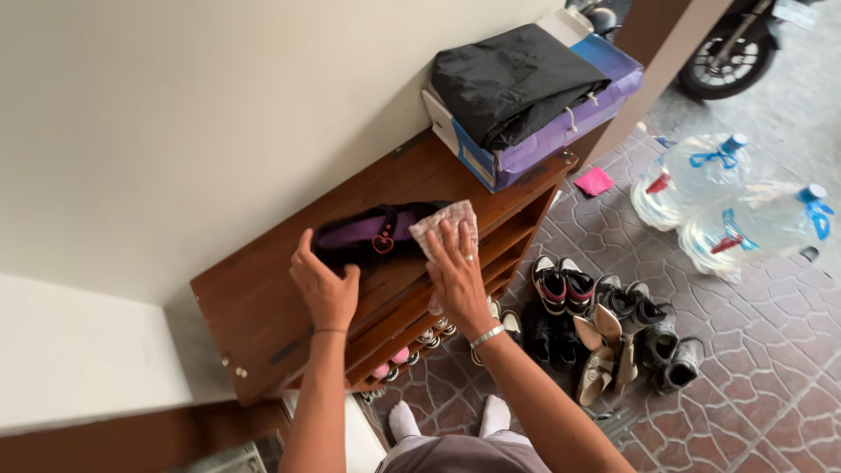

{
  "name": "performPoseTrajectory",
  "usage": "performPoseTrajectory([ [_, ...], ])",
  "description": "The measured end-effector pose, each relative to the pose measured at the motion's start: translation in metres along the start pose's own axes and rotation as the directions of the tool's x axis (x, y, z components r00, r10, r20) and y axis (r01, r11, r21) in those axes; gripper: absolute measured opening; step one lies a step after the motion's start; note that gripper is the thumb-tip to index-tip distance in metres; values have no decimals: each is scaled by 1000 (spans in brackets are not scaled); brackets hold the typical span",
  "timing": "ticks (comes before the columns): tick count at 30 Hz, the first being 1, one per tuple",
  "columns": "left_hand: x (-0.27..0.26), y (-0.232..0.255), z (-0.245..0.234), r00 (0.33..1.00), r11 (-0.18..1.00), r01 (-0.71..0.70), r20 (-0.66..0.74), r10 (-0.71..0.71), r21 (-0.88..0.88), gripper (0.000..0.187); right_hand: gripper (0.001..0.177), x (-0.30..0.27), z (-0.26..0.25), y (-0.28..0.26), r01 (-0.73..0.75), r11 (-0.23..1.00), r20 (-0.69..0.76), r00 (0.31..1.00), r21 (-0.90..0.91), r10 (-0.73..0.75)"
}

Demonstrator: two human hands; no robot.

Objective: The person wipes a black shoe with a checkered cloth on a wooden shelf. They repeatedly rub the shoe's exterior and interior, occasionally folding the cloth to use a different section. The shoe remains on the shelf throughout the process.

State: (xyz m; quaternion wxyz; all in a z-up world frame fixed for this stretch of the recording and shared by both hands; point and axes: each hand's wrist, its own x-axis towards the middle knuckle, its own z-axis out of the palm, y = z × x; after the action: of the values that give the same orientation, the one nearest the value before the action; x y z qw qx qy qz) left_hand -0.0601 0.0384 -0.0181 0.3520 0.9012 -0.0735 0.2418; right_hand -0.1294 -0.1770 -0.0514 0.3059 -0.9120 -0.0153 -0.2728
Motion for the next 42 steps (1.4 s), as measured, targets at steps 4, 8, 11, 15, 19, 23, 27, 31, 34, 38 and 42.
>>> performPoseTrajectory([
  [4,24,-21,-30,958,997,-7,284,30,-80,75,55,31,7,7,-84,996,-4,996,3,84],
  [8,32,-17,-32,946,952,-193,212,245,-239,68,52,51,3,10,-174,985,12,985,13,173],
  [11,27,2,-26,957,973,-31,274,95,-230,68,54,50,1,3,-196,976,-60,978,99,202],
  [15,25,16,-13,966,960,-42,234,110,-278,67,51,42,13,-20,-191,974,-139,968,123,207],
  [19,22,10,-6,968,945,45,248,38,-323,67,50,22,21,-51,-231,918,-81,960,322,270],
  [23,25,3,-3,984,925,29,171,40,-379,68,56,10,20,-70,-85,965,39,996,247,78],
  [27,22,-2,-1,985,926,22,167,44,-376,70,63,26,21,-64,-77,997,-40,996,-16,76],
  [31,24,-1,-2,981,929,30,191,45,-369,70,67,67,1,-43,-77,992,-90,994,-95,69],
  [34,23,-1,-2,980,930,-1,186,75,-368,70,56,105,-17,-25,-421,905,91,905,55,416],
  [38,26,0,-2,976,934,18,207,61,-358,69,49,109,-15,-9,-378,911,37,925,165,377],
  [42,24,1,-4,981,927,-19,173,90,-373,66,56,73,6,-26,-103,995,-153,983,18,105],
])
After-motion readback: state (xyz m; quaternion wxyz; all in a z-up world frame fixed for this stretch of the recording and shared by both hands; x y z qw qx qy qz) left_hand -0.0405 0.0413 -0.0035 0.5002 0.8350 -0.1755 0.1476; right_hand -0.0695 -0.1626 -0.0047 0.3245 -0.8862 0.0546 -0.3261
